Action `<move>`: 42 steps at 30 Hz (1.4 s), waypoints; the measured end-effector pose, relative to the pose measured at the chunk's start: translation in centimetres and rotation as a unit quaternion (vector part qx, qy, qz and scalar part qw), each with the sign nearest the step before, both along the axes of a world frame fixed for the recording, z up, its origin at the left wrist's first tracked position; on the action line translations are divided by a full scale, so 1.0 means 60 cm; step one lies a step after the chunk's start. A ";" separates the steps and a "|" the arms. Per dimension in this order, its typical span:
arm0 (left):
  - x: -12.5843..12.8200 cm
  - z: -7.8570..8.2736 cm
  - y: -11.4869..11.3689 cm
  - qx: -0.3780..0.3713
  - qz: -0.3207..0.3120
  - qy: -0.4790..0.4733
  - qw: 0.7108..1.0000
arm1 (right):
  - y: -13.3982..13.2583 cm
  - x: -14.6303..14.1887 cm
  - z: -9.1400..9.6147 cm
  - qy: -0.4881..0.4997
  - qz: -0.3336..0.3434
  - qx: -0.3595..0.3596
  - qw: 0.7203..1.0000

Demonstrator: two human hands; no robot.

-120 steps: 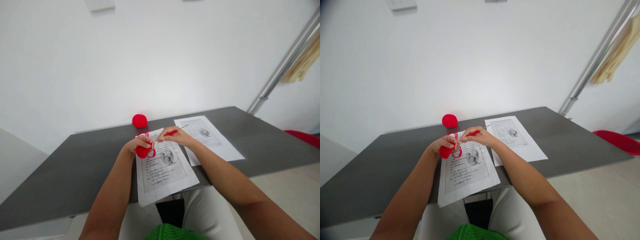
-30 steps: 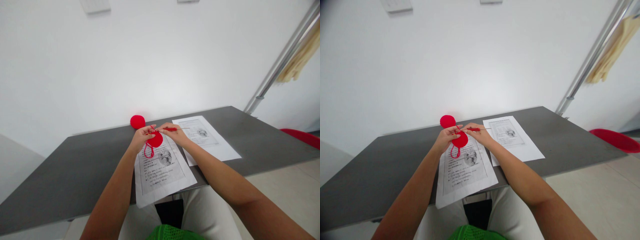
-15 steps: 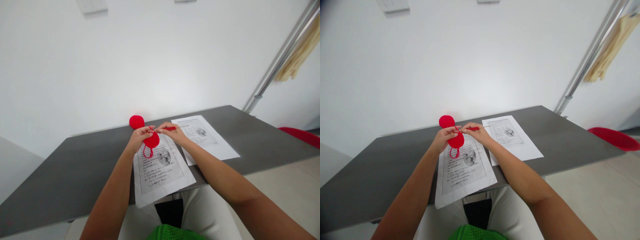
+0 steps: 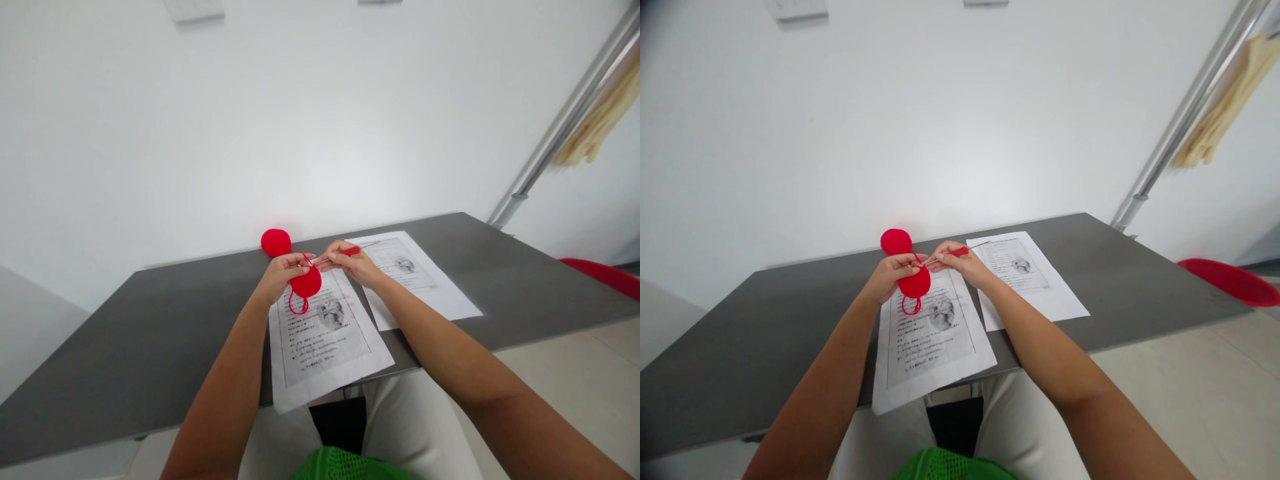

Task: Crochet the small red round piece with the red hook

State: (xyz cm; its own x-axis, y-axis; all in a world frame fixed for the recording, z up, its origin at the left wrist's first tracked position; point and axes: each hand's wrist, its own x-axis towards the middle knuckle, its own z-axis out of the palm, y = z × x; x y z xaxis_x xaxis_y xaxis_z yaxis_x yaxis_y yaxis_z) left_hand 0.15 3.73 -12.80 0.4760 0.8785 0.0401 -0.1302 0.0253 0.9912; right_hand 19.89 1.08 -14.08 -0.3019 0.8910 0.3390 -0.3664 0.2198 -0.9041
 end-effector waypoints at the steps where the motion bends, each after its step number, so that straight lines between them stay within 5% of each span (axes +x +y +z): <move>1: -0.001 -0.001 0.001 0.000 -0.006 0.004 1.000 | 0.000 0.001 0.001 0.003 0.005 -0.006 1.000; 11: -0.005 -0.010 0.005 0.003 -0.029 0.049 0.998 | -0.001 0.012 0.006 -0.025 0.059 -0.018 0.998; 31: 0.006 -0.019 0.008 0.025 0.031 0.068 0.997 | -0.009 0.008 0.017 -0.161 -0.024 0.053 0.985; 35: 0.009 -0.017 0.007 0.056 0.049 0.091 0.993 | -0.014 0.007 0.021 -0.236 -0.060 0.117 0.963; 42: 0.012 -0.015 0.004 0.122 0.097 0.136 0.978 | -0.017 -0.001 0.018 -0.380 -0.126 0.261 0.878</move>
